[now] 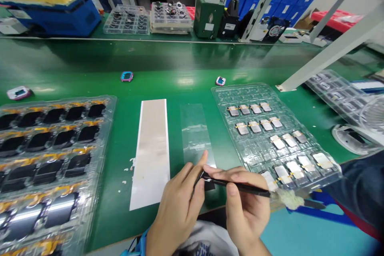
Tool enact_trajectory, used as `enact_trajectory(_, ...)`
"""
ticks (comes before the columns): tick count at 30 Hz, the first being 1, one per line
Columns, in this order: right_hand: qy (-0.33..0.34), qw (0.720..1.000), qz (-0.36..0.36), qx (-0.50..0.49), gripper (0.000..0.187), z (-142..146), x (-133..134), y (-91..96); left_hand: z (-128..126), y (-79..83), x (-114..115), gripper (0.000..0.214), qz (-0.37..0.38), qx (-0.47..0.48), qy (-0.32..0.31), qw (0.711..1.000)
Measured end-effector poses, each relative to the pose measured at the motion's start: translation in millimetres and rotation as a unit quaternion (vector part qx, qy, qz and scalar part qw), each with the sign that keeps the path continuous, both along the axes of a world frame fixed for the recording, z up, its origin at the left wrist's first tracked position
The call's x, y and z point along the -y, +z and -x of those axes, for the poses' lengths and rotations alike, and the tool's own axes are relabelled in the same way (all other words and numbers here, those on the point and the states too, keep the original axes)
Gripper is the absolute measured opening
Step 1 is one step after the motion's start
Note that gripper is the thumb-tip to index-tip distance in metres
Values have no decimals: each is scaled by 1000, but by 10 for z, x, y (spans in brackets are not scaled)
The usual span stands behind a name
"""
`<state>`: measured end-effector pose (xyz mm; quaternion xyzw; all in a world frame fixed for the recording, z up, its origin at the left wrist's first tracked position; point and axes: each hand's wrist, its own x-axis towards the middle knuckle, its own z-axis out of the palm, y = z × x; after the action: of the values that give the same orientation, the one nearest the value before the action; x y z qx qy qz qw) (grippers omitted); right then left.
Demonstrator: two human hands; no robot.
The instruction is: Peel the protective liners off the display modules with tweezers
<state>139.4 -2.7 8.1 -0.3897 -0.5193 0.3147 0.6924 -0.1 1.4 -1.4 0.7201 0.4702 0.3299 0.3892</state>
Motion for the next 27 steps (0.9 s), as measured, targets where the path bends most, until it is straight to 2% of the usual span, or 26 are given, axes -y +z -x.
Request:
enact_trajectory(4, -26, 998, -2, 55, 26, -231, 34, -23, 34, -15, 36, 50, -9, 50, -12, 999)
enact_trajectory(8, -14, 995, 45, 92, 25, -414, 142, -32, -23, 39, 10, 38, 11, 83, -30, 996)
enact_trajectory(12, -3, 986, 61, 153, 22, -501, 204, 1, -132, 108, -32, 34, 8, 80, -56, 995)
enact_trajectory(17, 33, 966, 87, 241, 26, -579, 152, 77, -186, 90, -36, 42, 1, 70, -84, 994)
enact_trajectory(20, 47, 960, 106, 256, 29, -590, 107, 89, -205, 74, -31, 49, 11, 71, -98, 993)
enact_trajectory(23, 55, 959, 135, 242, 23, -585, 83, 106, -235, 89, -46, 55, 6, 63, -117, 991)
enact_trajectory(26, 89, 954, 165, 235, 4, -655, 70, 154, -249, 117, -57, 59, 1, 40, -129, 991)
enact_trajectory(27, 86, 952, 175, 234, 5, -717, 62, 171, -247, 120, -57, 60, 3, 36, -131, 991)
